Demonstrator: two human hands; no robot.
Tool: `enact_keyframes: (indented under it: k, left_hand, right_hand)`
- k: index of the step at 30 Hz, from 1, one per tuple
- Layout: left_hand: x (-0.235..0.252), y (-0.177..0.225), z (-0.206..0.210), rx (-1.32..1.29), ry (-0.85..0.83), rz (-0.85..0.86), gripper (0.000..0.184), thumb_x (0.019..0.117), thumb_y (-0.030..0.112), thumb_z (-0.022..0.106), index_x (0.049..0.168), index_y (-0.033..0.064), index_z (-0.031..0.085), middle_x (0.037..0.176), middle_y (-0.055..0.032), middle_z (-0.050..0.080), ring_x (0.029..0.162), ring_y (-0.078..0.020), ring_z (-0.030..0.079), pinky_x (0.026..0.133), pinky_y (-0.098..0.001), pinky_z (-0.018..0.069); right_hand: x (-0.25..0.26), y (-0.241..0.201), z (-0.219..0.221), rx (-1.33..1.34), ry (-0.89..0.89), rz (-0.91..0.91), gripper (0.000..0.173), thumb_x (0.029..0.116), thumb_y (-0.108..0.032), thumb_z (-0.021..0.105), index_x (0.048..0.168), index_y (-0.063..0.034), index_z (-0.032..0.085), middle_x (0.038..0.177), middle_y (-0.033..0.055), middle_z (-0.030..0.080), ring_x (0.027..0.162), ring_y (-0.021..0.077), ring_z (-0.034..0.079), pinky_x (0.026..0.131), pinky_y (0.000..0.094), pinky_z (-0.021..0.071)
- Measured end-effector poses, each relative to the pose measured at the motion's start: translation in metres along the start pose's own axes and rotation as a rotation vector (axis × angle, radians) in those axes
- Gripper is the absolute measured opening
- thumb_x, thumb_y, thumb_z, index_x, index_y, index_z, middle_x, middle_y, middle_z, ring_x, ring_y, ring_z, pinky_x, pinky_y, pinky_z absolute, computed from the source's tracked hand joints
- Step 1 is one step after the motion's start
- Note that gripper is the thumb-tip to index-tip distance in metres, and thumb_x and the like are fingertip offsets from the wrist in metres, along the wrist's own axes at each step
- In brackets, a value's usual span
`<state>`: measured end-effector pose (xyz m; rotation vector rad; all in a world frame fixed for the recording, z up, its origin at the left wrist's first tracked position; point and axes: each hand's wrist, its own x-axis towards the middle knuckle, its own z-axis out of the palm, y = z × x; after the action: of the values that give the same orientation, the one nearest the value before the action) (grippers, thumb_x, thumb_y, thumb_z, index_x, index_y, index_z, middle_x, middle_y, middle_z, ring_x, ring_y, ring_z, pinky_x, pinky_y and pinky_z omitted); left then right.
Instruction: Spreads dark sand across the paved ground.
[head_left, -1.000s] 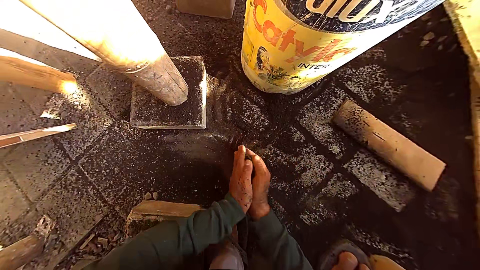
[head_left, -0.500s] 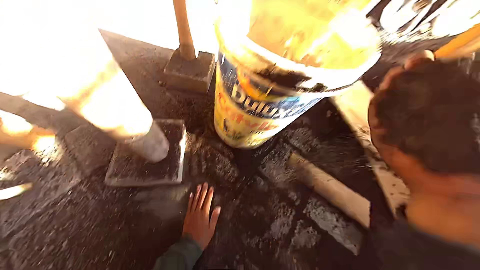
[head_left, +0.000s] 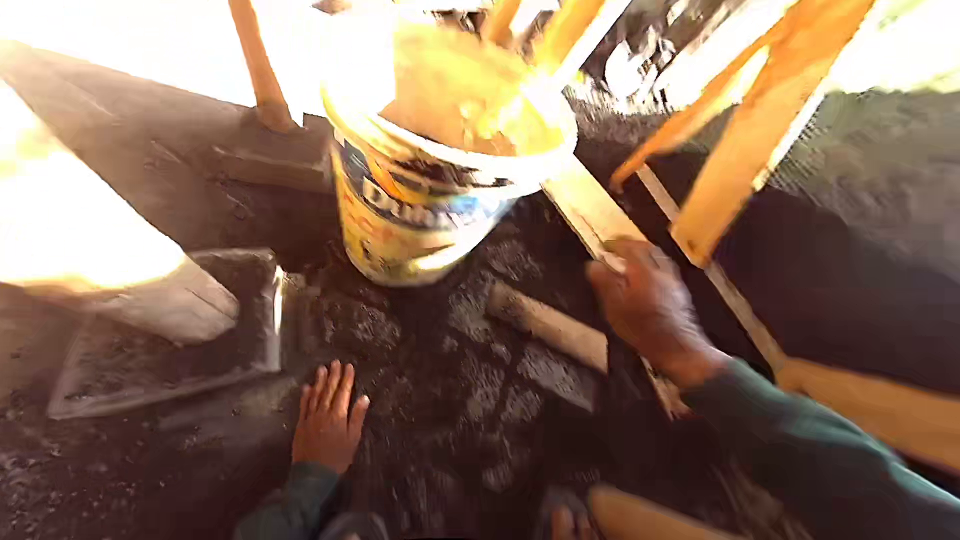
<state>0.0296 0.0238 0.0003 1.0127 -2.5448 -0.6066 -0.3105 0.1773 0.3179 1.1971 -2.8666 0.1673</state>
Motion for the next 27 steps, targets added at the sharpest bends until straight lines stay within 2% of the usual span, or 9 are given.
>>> enact_keyframes:
  k: [4, 6, 9, 11, 13, 17, 21, 24, 27]
  left_hand:
    - [-0.002, -0.002, -0.016, -0.030, -0.171, 0.025, 0.067, 0.1062, 0.049, 0.032, 0.155, 0.0041, 0.042, 0.163, -0.0219, 0.035, 0.152, -0.0446, 0.027, 0.123, -0.0647, 0.0179]
    - [-0.006, -0.009, -0.016, -0.013, -0.225, 0.022, 0.068, 0.1060, 0.049, 0.030, 0.158, 0.0062, 0.037, 0.166, -0.0190, 0.030, 0.155, -0.0403, 0.022, 0.125, -0.0621, 0.0138]
    - [-0.008, -0.018, -0.013, 0.013, -0.223, 0.030, 0.069, 0.1063, 0.052, 0.028, 0.159, 0.0085, 0.037, 0.167, -0.0157, 0.028, 0.157, -0.0358, 0.020, 0.125, -0.0601, 0.0129]
    - [-0.007, -0.016, -0.014, 0.033, -0.226, 0.027, 0.068, 0.1064, 0.052, 0.028, 0.159, 0.0098, 0.036, 0.168, -0.0155, 0.027, 0.157, -0.0358, 0.019, 0.125, -0.0599, 0.0129]
    - [-0.007, -0.012, -0.018, 0.047, -0.237, 0.016, 0.067, 0.1062, 0.051, 0.029, 0.159, 0.0101, 0.036, 0.167, -0.0163, 0.028, 0.157, -0.0367, 0.019, 0.125, -0.0609, 0.0136]
    - [-0.004, -0.009, -0.022, 0.043, -0.243, 0.030, 0.070, 0.1059, 0.052, 0.027, 0.158, 0.0069, 0.038, 0.166, -0.0197, 0.030, 0.155, -0.0403, 0.022, 0.125, -0.0619, 0.0141]
    - [-0.002, -0.011, -0.018, 0.023, -0.236, 0.016, 0.072, 0.1049, 0.054, 0.026, 0.158, 0.0069, 0.037, 0.166, -0.0209, 0.029, 0.155, -0.0424, 0.020, 0.125, -0.0628, 0.0126]
    - [-0.004, -0.014, -0.016, 0.018, -0.233, 0.005, 0.073, 0.1045, 0.054, 0.026, 0.157, 0.0053, 0.039, 0.165, -0.0213, 0.030, 0.155, -0.0424, 0.021, 0.125, -0.0617, 0.0128]
    - [-0.005, -0.012, -0.018, 0.028, -0.237, 0.017, 0.071, 0.1053, 0.053, 0.025, 0.157, 0.0068, 0.039, 0.166, -0.0188, 0.030, 0.155, -0.0399, 0.021, 0.125, -0.0609, 0.0135]
  right_hand:
    - [-0.068, 0.063, 0.116, -0.098, -0.620, 0.187, 0.070, 0.1037, -0.055, 0.051, 0.148, -0.0002, 0.049, 0.148, 0.0278, 0.051, 0.138, 0.0489, 0.047, 0.107, 0.0697, 0.0404]
    - [-0.100, 0.080, 0.148, -0.075, -0.729, 0.312, 0.074, 0.1034, -0.059, 0.048, 0.148, 0.0008, 0.049, 0.146, 0.0293, 0.052, 0.136, 0.0501, 0.049, 0.106, 0.0714, 0.0402]
    - [-0.140, 0.098, 0.175, 0.027, -0.583, 0.691, 0.075, 0.1045, -0.057, 0.045, 0.139, 0.0087, 0.053, 0.140, 0.0369, 0.053, 0.131, 0.0554, 0.051, 0.103, 0.0735, 0.0416]
    - [-0.171, 0.105, 0.190, 0.090, -0.443, 0.965, 0.082, 0.1044, -0.059, 0.042, 0.147, 0.0102, 0.043, 0.147, 0.0424, 0.042, 0.136, 0.0597, 0.043, 0.108, 0.0741, 0.0368]
    - [-0.199, 0.099, 0.206, 0.109, -0.367, 1.127, 0.088, 0.1025, -0.065, 0.040, 0.158, 0.0029, 0.030, 0.156, 0.0410, 0.029, 0.141, 0.0606, 0.035, 0.110, 0.0738, 0.0340]
    - [-0.209, 0.078, 0.204, 0.192, -0.256, 1.171, 0.075, 0.1051, -0.055, 0.043, 0.153, 0.0029, 0.039, 0.156, 0.0385, 0.031, 0.141, 0.0581, 0.037, 0.111, 0.0700, 0.0363]
    - [-0.209, 0.090, 0.193, 0.395, -0.158, 1.131, 0.066, 0.1064, -0.055, 0.042, 0.141, -0.0010, 0.055, 0.143, 0.0327, 0.052, 0.132, 0.0488, 0.051, 0.106, 0.0658, 0.0430]
    - [-0.201, 0.119, 0.198, 0.252, -0.095, 1.254, 0.076, 0.1066, -0.057, 0.035, 0.156, 0.0009, 0.037, 0.156, 0.0359, 0.034, 0.143, 0.0530, 0.038, 0.112, 0.0693, 0.0350]
    - [-0.195, 0.125, 0.217, 0.215, -0.168, 1.486, 0.082, 0.1076, -0.058, 0.027, 0.160, 0.0055, 0.020, 0.162, 0.0350, 0.025, 0.149, 0.0477, 0.032, 0.119, 0.0594, 0.0301]
